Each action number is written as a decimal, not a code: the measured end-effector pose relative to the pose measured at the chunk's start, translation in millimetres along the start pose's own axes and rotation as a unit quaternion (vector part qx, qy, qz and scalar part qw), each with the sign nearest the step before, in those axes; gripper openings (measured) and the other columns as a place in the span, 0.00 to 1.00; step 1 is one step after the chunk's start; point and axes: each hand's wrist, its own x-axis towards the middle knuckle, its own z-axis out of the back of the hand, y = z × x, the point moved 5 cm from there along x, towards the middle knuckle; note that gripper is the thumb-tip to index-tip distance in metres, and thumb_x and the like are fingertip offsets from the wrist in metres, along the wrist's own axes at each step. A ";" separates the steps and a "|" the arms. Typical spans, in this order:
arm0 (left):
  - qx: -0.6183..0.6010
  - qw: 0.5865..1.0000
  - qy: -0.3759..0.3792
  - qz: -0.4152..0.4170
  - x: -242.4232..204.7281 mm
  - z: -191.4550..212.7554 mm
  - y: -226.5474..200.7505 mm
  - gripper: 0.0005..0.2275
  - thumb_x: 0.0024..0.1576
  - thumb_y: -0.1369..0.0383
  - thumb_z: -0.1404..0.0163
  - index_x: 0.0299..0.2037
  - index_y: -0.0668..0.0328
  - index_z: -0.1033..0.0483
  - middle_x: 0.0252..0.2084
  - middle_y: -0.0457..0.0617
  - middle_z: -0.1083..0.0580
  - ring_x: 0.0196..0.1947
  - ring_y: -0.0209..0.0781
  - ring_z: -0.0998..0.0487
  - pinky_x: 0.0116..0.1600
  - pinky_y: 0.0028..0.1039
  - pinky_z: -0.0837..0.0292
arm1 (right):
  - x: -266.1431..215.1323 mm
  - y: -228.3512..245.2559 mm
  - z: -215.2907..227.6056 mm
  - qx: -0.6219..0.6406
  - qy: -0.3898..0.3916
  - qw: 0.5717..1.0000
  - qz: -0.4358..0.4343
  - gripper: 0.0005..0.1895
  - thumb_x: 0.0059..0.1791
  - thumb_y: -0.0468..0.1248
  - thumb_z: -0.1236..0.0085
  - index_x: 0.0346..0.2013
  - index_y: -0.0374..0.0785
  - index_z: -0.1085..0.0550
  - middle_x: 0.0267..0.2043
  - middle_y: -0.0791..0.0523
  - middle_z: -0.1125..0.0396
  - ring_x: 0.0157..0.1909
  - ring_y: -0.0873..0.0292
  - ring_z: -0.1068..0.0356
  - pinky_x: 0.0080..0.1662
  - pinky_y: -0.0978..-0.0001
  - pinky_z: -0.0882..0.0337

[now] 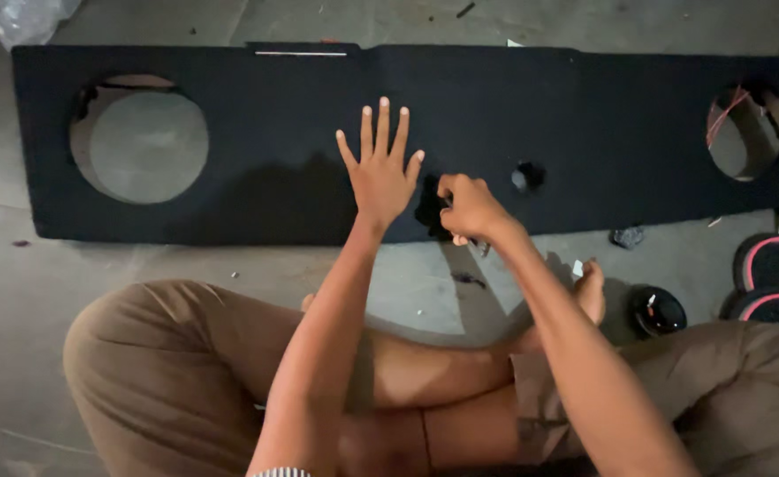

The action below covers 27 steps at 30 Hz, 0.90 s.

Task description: The person sits on the floor and uses a utility knife to cut and refine a circular hole in a black speaker box. They then insert a small black circular component into the hole and place it on the box.

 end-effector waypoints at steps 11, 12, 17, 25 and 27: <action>-0.011 1.000 0.001 0.004 4.4 7.4 -1.3 0.30 0.62 0.52 0.51 0.75 0.47 0.42 0.78 0.53 0.48 0.78 0.56 0.51 0.73 0.68 0.63 | -33.2 12.9 16.2 0.018 -0.008 0.999 -0.027 0.18 0.45 0.26 0.48 0.50 0.33 0.27 0.21 0.49 0.28 0.18 0.57 0.27 0.23 0.64 0.28; -0.010 1.000 0.010 0.010 3.2 7.1 0.0 0.30 0.62 0.51 0.52 0.74 0.47 0.42 0.78 0.53 0.48 0.78 0.56 0.51 0.73 0.68 0.63 | -38.9 9.7 17.2 0.060 -0.031 0.997 -0.046 0.18 0.46 0.27 0.45 0.51 0.36 0.27 0.21 0.50 0.28 0.18 0.57 0.28 0.22 0.63 0.30; 0.015 1.000 0.015 0.012 1.4 7.5 0.1 0.29 0.64 0.51 0.54 0.75 0.45 0.43 0.79 0.50 0.50 0.79 0.54 0.53 0.74 0.66 0.63 | -28.3 11.8 23.4 0.113 -0.104 0.988 0.010 0.15 0.49 0.28 0.46 0.51 0.33 0.28 0.20 0.49 0.29 0.16 0.59 0.30 0.20 0.67 0.30; 0.014 1.000 0.024 0.015 1.9 8.1 -2.1 0.29 0.64 0.51 0.54 0.75 0.45 0.44 0.79 0.50 0.51 0.79 0.54 0.53 0.74 0.67 0.63 | -7.8 7.0 19.4 0.136 -0.109 0.985 0.017 0.12 0.50 0.28 0.47 0.49 0.30 0.28 0.20 0.49 0.30 0.16 0.60 0.30 0.20 0.68 0.31; 0.020 0.999 0.022 0.012 2.5 6.1 -1.4 0.29 0.64 0.51 0.54 0.75 0.45 0.44 0.79 0.50 0.51 0.79 0.54 0.53 0.74 0.67 0.63 | -10.0 3.9 19.1 0.157 -0.108 0.981 0.024 0.12 0.51 0.28 0.46 0.49 0.29 0.28 0.20 0.49 0.30 0.16 0.61 0.31 0.20 0.69 0.32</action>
